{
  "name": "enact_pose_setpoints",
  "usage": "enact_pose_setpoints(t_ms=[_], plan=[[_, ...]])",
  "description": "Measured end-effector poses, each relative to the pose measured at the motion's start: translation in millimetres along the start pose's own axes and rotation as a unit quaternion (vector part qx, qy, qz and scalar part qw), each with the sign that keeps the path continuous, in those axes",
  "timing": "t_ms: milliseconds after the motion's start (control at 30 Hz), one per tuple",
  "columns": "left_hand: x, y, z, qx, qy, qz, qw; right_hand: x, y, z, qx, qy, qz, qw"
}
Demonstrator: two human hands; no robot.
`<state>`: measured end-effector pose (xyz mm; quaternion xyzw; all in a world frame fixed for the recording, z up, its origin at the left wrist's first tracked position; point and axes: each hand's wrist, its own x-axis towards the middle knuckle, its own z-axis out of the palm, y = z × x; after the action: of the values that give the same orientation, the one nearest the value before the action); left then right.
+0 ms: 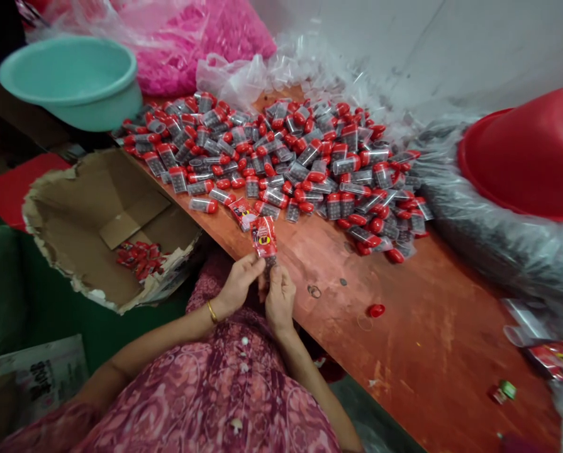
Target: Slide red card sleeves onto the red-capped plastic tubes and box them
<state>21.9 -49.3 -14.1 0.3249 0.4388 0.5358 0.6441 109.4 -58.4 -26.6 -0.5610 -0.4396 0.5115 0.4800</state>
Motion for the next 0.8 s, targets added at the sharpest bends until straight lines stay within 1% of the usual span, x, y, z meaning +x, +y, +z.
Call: enact_pose_setpoints(t_ms=[33, 100, 167, 233, 300, 400, 467, 533, 600, 667, 767, 800], plan=[[4, 2, -1.1, -0.020, -0.007, -0.024, 0.999, -1, 0, 0, 0.009, -0.023, 0.019, 1.000], [9, 4, -1.8, -0.036, -0.010, -0.060, 0.998, -5, -1, 1, 0.013, -0.037, 0.035, 0.999], [10, 3, -0.2, -0.029, -0.008, -0.085, 0.996, -8, -4, 1, -0.007, -0.022, 0.026, 0.999], [7, 0, 2.3, -0.033, -0.013, -0.094, 0.995, -9, -7, 0, -0.031, -0.001, 0.010, 0.999], [4, -2, 3.3, -0.039, -0.018, -0.096, 0.994, -9, -8, -2, -0.047, -0.001, 0.002, 0.999], [2, 3, -0.3, -0.032, -0.029, -0.110, 0.993, -8, -10, -2, -0.052, -0.039, 0.018, 0.998], [3, 9, -4.5, -0.014, -0.026, -0.124, 0.992, -7, -12, 0, -0.063, -0.066, 0.030, 0.995], [4, 14, -7.7, 0.004, -0.012, -0.131, 0.991, -6, -17, 5, -0.073, -0.075, 0.035, 0.994], [5, 14, -9.2, 0.018, -0.001, -0.137, 0.990, -5, -22, 10, -0.048, -0.075, 0.056, 0.994], [5, 12, -9.7, 0.022, -0.002, -0.149, 0.989, -3, -26, 14, -0.001, -0.070, 0.091, 0.993], [6, 9, -11.7, 0.007, -0.019, -0.195, 0.981, 0, -27, 16, 0.020, -0.056, 0.119, 0.991], [7, 10, -13.0, -0.003, -0.024, -0.208, 0.978, 0, -25, 15, 0.026, -0.063, 0.121, 0.990]])
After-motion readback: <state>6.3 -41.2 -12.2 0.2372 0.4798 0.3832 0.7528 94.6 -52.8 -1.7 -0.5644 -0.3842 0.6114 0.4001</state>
